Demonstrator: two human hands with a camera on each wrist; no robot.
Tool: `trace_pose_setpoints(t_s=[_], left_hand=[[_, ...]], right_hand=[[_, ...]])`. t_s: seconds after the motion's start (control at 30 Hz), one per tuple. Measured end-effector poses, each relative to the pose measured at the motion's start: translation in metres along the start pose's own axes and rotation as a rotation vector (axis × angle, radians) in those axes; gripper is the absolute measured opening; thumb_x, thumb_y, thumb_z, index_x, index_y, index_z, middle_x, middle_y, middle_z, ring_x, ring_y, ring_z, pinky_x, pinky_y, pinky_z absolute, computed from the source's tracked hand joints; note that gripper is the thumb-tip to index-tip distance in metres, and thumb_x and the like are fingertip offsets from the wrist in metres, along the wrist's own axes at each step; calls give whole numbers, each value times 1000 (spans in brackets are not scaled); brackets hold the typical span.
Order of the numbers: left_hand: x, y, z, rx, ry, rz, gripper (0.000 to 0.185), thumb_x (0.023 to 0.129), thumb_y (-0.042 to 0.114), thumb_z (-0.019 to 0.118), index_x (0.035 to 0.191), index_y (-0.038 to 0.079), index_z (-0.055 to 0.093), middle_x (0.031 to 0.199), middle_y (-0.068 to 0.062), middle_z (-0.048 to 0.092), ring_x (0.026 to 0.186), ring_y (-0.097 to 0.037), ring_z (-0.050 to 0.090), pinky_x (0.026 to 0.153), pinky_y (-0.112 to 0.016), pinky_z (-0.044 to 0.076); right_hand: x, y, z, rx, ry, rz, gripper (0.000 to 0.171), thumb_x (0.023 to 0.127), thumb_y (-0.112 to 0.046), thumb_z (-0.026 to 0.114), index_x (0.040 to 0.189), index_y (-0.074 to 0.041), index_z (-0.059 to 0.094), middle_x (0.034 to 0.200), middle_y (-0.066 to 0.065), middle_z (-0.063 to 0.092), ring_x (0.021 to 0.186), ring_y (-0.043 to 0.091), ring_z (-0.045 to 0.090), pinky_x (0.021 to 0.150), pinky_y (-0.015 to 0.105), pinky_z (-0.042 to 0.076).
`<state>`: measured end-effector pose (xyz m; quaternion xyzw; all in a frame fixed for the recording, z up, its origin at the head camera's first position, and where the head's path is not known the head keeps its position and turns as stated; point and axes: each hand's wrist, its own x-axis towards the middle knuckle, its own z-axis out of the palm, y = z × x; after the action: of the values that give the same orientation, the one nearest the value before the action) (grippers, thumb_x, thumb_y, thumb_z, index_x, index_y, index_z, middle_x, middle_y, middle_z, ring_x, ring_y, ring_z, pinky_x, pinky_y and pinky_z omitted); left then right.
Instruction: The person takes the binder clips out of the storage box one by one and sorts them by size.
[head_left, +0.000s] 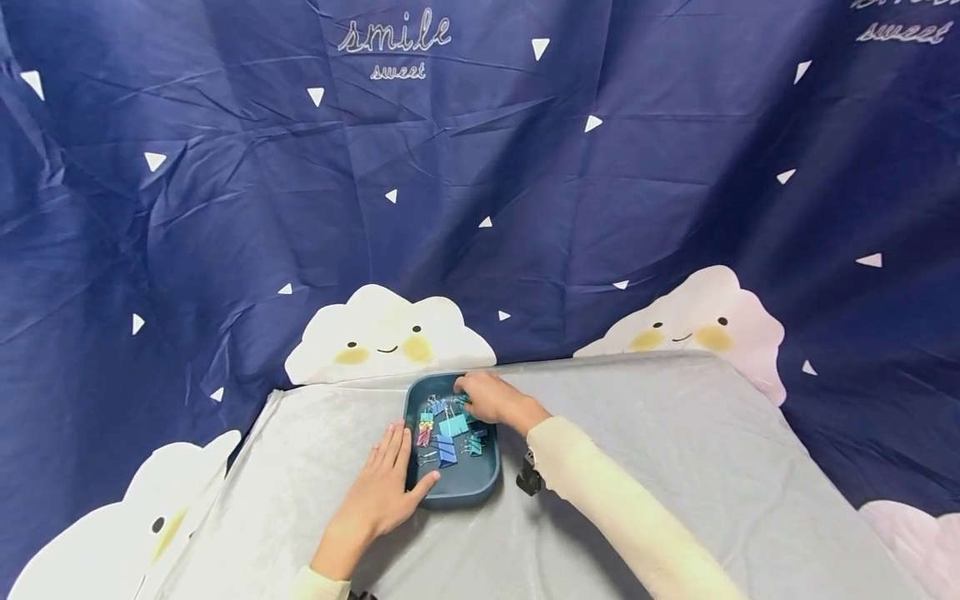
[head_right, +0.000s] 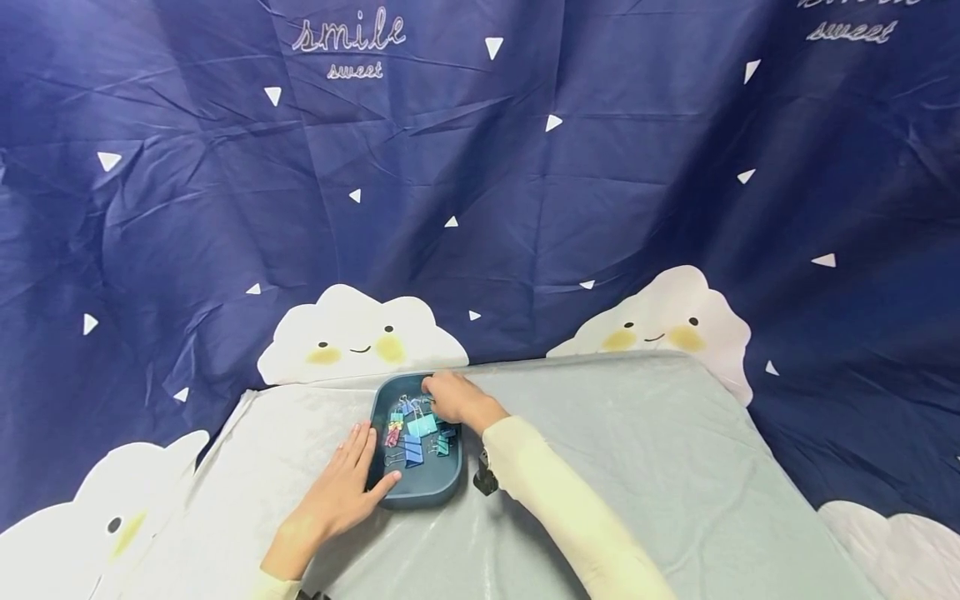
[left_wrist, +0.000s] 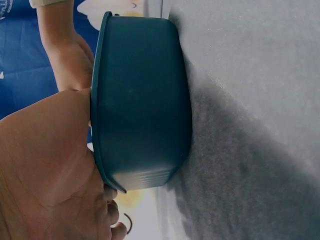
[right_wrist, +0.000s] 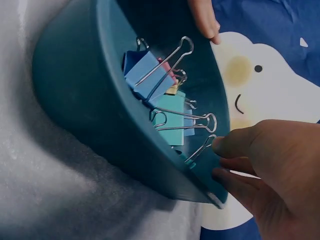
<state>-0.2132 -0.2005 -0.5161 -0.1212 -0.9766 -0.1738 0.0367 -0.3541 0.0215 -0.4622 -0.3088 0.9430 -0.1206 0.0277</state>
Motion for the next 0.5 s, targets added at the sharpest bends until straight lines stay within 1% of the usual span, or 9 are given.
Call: trace_pose_setpoints(t_s=[0.1, 0.2, 0.27, 0.4, 0.47, 0.5], left_hand=[[0, 0, 0, -2, -14, 0, 95, 105, 63, 53, 167, -4, 26, 177, -22, 18, 166, -40, 17, 133, -59, 23], [1, 0, -1, 1, -25, -1, 96, 105, 64, 52, 167, -3, 25, 178, -22, 17, 166, -40, 16, 133, -59, 22], [1, -1, 1, -5, -8, 12, 95, 105, 63, 53, 166, -5, 27, 177, -24, 19, 165, -41, 17, 133, -61, 23], [1, -1, 2, -14, 5, 16, 94, 105, 60, 56, 166, -5, 28, 176, -25, 20, 165, -43, 19, 131, -62, 24], [1, -1, 2, -16, 5, 15, 93, 105, 60, 56, 166, -5, 28, 176, -25, 21, 165, -43, 19, 131, -62, 24], [1, 0, 0, -15, -9, 6, 93, 105, 60, 55, 166, -4, 27, 177, -24, 20, 165, -41, 18, 132, -61, 24]], right_hand=[[1, 1, 4, -4, -17, 1, 37, 101, -11, 72, 138, -8, 69, 138, 12, 70, 130, 28, 66, 113, 43, 53], [1, 0, 6, -19, -59, 7, 42, 102, -12, 71, 144, -7, 65, 144, 13, 67, 136, 29, 63, 117, 43, 50], [1, 0, 9, -41, -85, 7, 45, 102, -12, 71, 146, -7, 64, 146, 12, 66, 139, 28, 61, 119, 43, 49], [2, 0, 12, -60, -107, 21, 44, 102, -12, 72, 145, -7, 63, 144, 11, 67, 137, 27, 62, 117, 42, 50], [2, 0, 13, -64, -113, 32, 46, 102, -11, 71, 146, -8, 60, 145, 11, 66, 136, 27, 63, 116, 42, 51], [3, 0, 14, -65, -117, 38, 48, 102, -11, 70, 149, -9, 58, 146, 11, 65, 137, 27, 62, 117, 42, 51]])
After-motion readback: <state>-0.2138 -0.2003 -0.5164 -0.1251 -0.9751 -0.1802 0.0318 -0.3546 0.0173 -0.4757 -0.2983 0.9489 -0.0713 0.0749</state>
